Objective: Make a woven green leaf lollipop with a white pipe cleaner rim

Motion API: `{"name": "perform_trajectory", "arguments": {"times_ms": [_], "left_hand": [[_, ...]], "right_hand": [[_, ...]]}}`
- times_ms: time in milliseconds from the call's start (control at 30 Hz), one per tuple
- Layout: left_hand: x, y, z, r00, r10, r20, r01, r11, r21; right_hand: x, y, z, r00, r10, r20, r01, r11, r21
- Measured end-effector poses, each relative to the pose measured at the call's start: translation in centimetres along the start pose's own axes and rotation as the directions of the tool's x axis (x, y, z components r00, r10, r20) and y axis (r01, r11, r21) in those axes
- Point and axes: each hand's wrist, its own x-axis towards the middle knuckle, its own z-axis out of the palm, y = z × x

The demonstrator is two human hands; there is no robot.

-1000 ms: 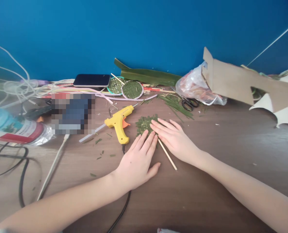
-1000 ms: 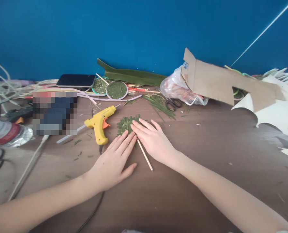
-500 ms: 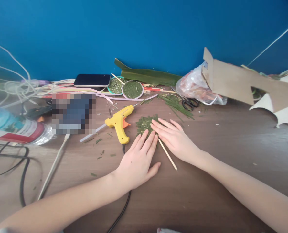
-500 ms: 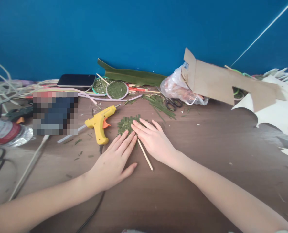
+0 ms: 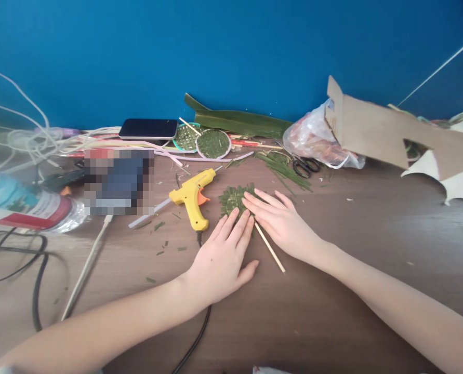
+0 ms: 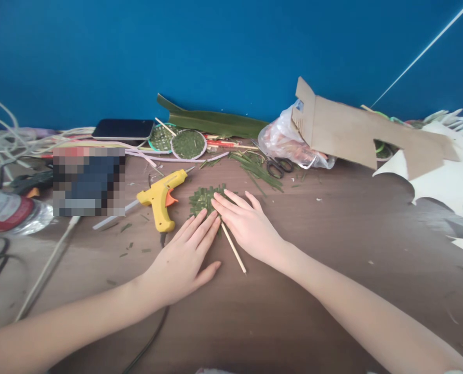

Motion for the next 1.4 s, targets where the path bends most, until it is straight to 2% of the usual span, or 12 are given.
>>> {"name": "perform_trajectory", "arguments": {"times_ms": [800, 1100, 1300, 1400], "left_hand": [[-0.06, -0.07, 0.04, 0.998, 0.037, -0.046, -0.035, 0.999, 0.042], [-0.09, -0.09, -0.03, 0.997, 0.056, -0.053, -0.055, 0.998, 0.022], [-0.18, -0.04, 0.08, 0.998, 0.038, -0.051, -0.038, 0.999, 0.009], [-0.14, -0.06, 0.04, 0.998, 0.036, -0.052, -0.036, 0.999, -0.004]], "right_hand": [[-0.46, -0.34, 0.46, 0.994, -0.013, -0.109, 0.007, 0.998, -0.058], [-0.56, -0.79, -0.1, 0.983, -0.068, -0.171, 0.052, 0.994, -0.1], [-0.56, -0.6, 0.25, 0.989, -0.044, -0.14, 0.033, 0.996, -0.08], [-0.59, -0.64, -0.08, 0.985, -0.038, -0.17, 0.031, 0.999, -0.044]]}}
